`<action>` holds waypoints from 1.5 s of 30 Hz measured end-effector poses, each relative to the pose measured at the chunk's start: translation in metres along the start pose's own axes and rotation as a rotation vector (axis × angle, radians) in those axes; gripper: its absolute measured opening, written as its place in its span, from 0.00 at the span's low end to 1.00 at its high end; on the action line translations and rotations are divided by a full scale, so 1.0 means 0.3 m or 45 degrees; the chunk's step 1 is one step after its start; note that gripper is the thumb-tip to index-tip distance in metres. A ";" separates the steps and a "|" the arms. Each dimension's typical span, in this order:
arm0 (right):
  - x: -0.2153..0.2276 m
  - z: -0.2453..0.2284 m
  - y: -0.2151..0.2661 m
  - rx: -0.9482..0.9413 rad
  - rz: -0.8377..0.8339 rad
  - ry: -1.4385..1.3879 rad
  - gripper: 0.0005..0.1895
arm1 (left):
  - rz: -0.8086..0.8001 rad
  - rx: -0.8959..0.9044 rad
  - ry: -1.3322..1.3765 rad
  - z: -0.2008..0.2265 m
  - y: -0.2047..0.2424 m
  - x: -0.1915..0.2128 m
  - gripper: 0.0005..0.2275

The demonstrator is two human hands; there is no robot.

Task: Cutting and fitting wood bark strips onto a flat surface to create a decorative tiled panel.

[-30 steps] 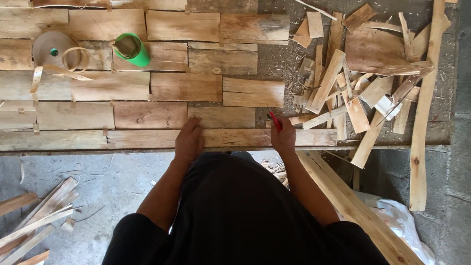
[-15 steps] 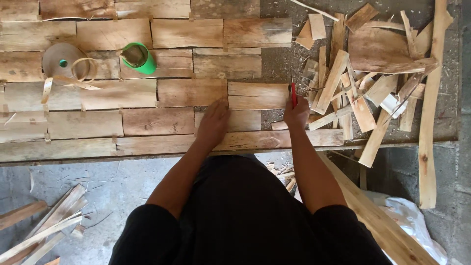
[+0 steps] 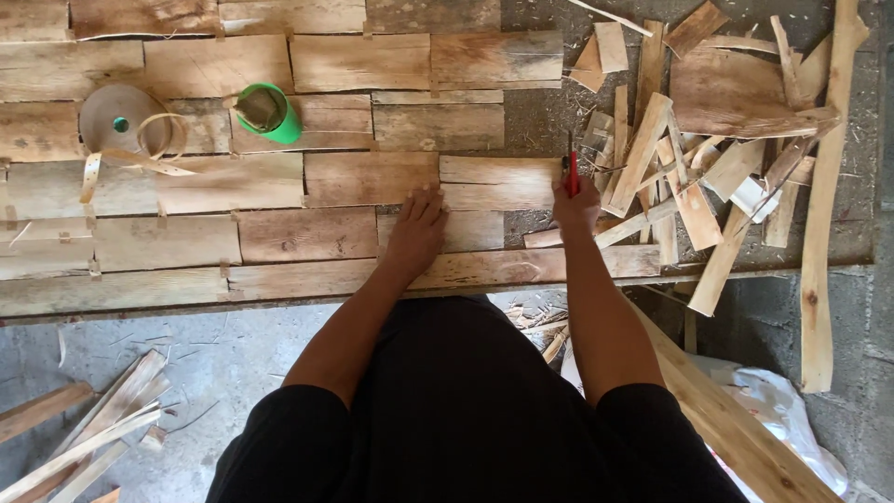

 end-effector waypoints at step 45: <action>0.021 0.026 0.049 -0.527 -0.304 -0.699 0.06 | 0.201 0.221 0.277 -0.004 -0.092 0.072 0.15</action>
Point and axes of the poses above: each hand's wrist, its own y-axis away from the middle knuckle, its own x-axis out of the back of the hand, z = x × y, the point moved 7 cm from there along -y, towards the middle knuckle, and after that the axes turned 8 degrees about y, right-handed, at the moved point
